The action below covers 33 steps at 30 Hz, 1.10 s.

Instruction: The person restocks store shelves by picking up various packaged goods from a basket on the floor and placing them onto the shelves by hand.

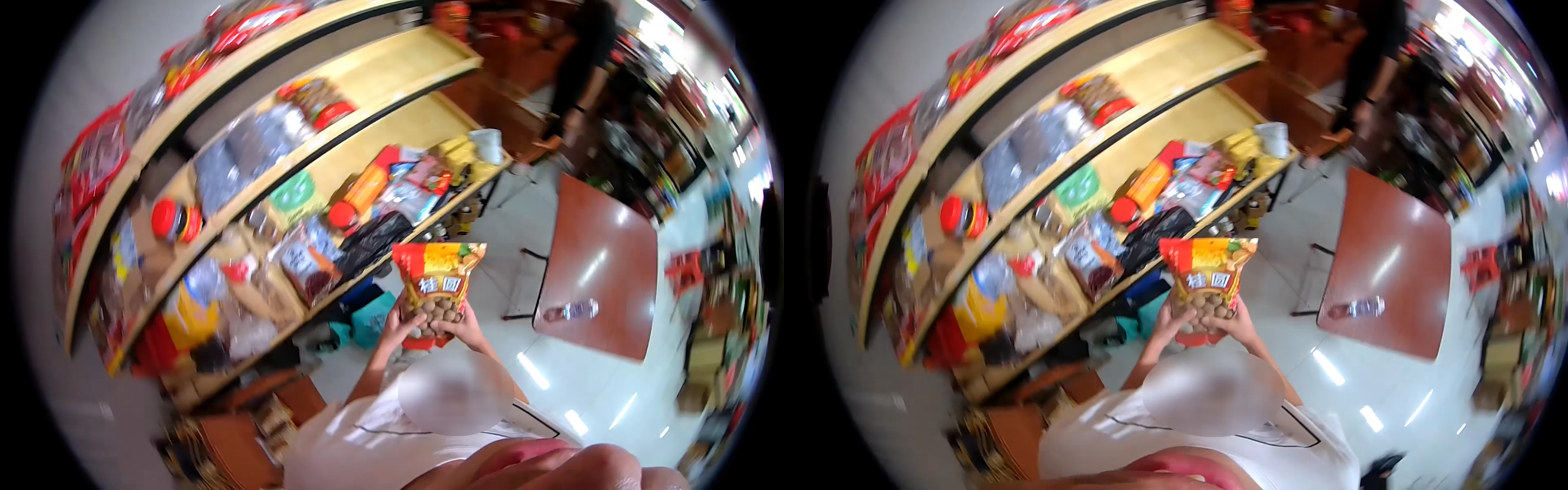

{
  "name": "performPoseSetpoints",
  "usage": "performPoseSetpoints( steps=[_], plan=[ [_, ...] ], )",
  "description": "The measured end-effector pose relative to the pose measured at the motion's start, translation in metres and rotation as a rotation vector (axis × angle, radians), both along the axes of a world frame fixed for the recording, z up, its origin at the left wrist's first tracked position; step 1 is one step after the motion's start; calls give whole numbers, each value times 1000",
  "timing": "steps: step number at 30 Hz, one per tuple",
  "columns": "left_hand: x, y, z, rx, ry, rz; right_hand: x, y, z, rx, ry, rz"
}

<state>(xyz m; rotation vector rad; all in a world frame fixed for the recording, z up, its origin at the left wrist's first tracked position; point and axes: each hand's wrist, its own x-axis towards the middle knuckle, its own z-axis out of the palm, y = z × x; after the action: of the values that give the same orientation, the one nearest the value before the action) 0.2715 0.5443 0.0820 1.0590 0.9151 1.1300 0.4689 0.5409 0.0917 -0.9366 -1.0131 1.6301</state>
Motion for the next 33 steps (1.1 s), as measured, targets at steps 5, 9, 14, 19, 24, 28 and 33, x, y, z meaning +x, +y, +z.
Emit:
performPoseSetpoints(
  steps=[5,9,14,19,24,28,33],
  plan=[
    [-26,77,-1,18,0,133,-25,111,-3,-37,-51,202],
    [-33,133,23,-28,-34,187,-31,184,19,76,-153,247],
    [-43,232,46,215,120,191,-43,288,51,153,-55,120],
    [-50,335,109,316,374,331,-63,413,95,203,-76,65],
    [-60,451,155,141,53,486,-92,560,137,209,-108,79],
    [-89,554,161,16,293,753,-131,685,152,397,-116,258],
    [-105,613,79,151,365,919,-178,773,103,584,-526,527]
  ],
)
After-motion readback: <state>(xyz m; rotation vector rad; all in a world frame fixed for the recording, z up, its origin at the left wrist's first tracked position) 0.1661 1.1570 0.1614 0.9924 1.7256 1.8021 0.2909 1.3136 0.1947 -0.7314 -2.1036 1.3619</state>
